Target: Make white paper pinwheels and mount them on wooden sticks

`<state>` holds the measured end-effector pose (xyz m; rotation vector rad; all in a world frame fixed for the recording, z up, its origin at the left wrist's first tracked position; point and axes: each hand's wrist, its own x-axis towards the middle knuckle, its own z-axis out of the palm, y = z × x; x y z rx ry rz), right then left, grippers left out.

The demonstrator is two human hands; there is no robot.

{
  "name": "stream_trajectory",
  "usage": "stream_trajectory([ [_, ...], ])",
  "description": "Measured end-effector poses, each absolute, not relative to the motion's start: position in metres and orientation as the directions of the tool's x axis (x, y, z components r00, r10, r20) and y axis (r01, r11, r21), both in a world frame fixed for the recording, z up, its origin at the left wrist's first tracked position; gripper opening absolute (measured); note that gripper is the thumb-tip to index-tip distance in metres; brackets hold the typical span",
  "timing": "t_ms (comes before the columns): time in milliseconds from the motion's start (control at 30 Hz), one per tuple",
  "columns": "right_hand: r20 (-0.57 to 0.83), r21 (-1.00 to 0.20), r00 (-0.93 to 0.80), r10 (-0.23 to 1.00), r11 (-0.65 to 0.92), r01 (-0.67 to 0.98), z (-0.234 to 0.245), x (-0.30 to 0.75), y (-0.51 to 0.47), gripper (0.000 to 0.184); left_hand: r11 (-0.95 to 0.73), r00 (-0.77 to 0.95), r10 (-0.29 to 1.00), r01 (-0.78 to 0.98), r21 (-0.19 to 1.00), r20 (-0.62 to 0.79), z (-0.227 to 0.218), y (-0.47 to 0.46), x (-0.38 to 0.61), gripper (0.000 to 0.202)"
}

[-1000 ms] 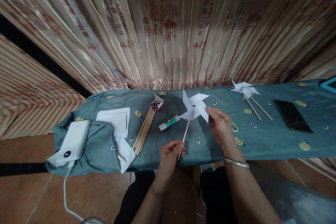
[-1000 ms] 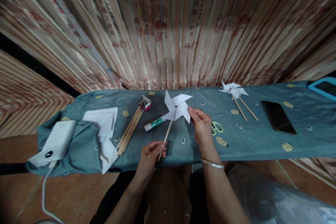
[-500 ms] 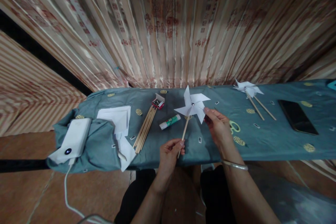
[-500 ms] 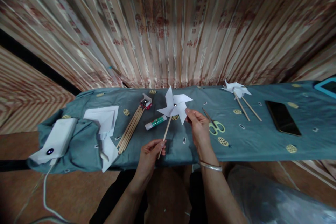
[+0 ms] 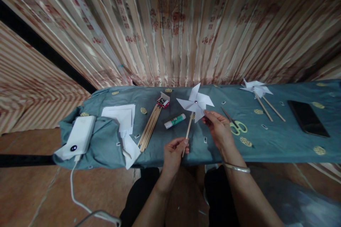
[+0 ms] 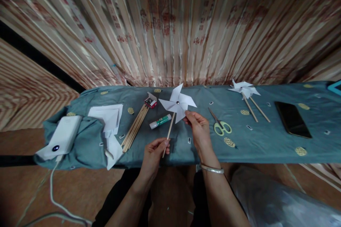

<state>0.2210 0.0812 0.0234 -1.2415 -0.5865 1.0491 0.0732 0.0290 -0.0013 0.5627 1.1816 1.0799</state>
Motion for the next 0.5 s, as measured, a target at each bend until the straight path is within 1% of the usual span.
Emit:
stream_trajectory([
  [233,-0.190,-0.938,0.409,0.893,-0.043,-0.344,0.023,0.211,0.081,0.026,0.416,-0.009,0.891,-0.382,0.826,-0.453,-0.001,0.029,0.074,0.032],
  [400,-0.163,-0.951,0.401,0.901,-0.035,-0.307,0.021,0.206,0.080,0.028,0.412,-0.015,0.892,-0.382,0.828,-0.451,-0.002,0.029,0.073,0.032],
  [500,-0.120,-0.970,0.378,0.918,-0.028,-0.241,0.019,0.204,0.080,0.031,0.412,-0.004,0.894,-0.387,0.825,-0.448,-0.003,0.029,0.072,0.031],
])
